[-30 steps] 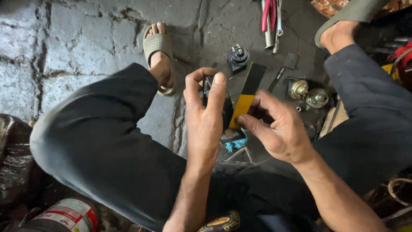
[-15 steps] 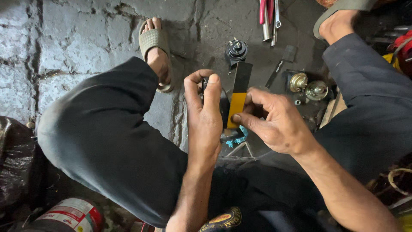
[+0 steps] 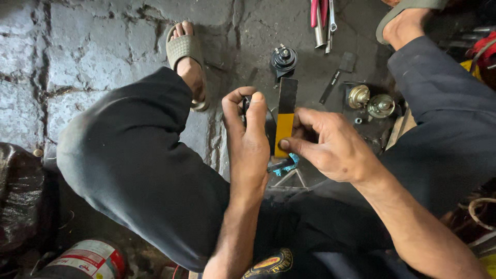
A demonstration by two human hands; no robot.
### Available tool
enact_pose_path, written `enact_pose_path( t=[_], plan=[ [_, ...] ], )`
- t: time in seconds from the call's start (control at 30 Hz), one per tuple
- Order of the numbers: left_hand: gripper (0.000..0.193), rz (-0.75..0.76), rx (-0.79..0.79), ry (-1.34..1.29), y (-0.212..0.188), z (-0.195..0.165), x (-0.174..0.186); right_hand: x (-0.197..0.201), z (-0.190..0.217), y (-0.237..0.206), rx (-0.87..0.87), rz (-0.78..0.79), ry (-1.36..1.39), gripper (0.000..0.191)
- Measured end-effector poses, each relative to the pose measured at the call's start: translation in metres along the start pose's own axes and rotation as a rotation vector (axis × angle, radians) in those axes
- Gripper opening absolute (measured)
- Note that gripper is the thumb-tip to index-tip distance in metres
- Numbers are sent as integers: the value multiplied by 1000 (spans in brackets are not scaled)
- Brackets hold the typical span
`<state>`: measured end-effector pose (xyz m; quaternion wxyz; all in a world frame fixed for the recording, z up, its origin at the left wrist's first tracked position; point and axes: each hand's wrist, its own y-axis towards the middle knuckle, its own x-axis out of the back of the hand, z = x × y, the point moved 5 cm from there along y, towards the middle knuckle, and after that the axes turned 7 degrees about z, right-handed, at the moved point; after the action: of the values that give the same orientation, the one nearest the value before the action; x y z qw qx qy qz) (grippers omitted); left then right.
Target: The person cleans a circular mechanical part with a blue cloth, then uses a yellow file to smooth its edges. They continue filing and wiping the part, then use a green screwdriver to adjust a screw on the part before setting it down.
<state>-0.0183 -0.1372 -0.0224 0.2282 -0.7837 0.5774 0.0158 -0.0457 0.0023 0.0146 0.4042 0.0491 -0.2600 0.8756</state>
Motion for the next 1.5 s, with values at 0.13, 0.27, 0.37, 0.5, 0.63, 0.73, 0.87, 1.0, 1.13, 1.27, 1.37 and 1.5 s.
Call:
enact_pose_path(
  t=[0.13, 0.27, 0.37, 0.5, 0.63, 0.73, 0.87, 1.0, 1.13, 1.27, 1.37, 1.5],
  plan=[
    [30, -18, -3, 0, 0, 3, -1, -1, -4, 0, -17, 35, 43, 10],
    [29, -23, -27, 59, 1, 4, -2, -1, -14, -1, -50, 62, 96, 9],
    [30, -31, 1, 62, 2, 6, -3, 1, -22, -1, -47, 67, 53, 11],
    [31, -52, -28, 167, 2, 3, -5, -3, -33, 1, -39, 139, 267, 7],
    [31, -41, -103, 289, 1, -5, -8, -5, -36, 1, -34, 190, 434, 9],
    [31, -36, -90, 151, 1, -7, -9, 6, -31, -4, -17, 105, 383, 12],
    [30, -15, -53, 138, 2, -8, -13, 23, -12, -15, 100, -45, 372, 17],
    [29, 2, -53, 118, 3, -6, -14, 22, 17, -23, 400, -107, -41, 22],
    [29, 8, -37, 96, 5, -2, -14, 12, 17, -19, 340, -165, -207, 15],
    [29, 17, -66, 160, 4, 0, -12, 6, 7, -18, 243, -126, -254, 16],
    [28, 25, 0, 68, 4, 6, -12, 6, 4, -20, 258, -105, -262, 16],
    [27, 18, -74, 106, 5, 6, -12, 4, 7, -23, 305, -215, -283, 16]
  ],
)
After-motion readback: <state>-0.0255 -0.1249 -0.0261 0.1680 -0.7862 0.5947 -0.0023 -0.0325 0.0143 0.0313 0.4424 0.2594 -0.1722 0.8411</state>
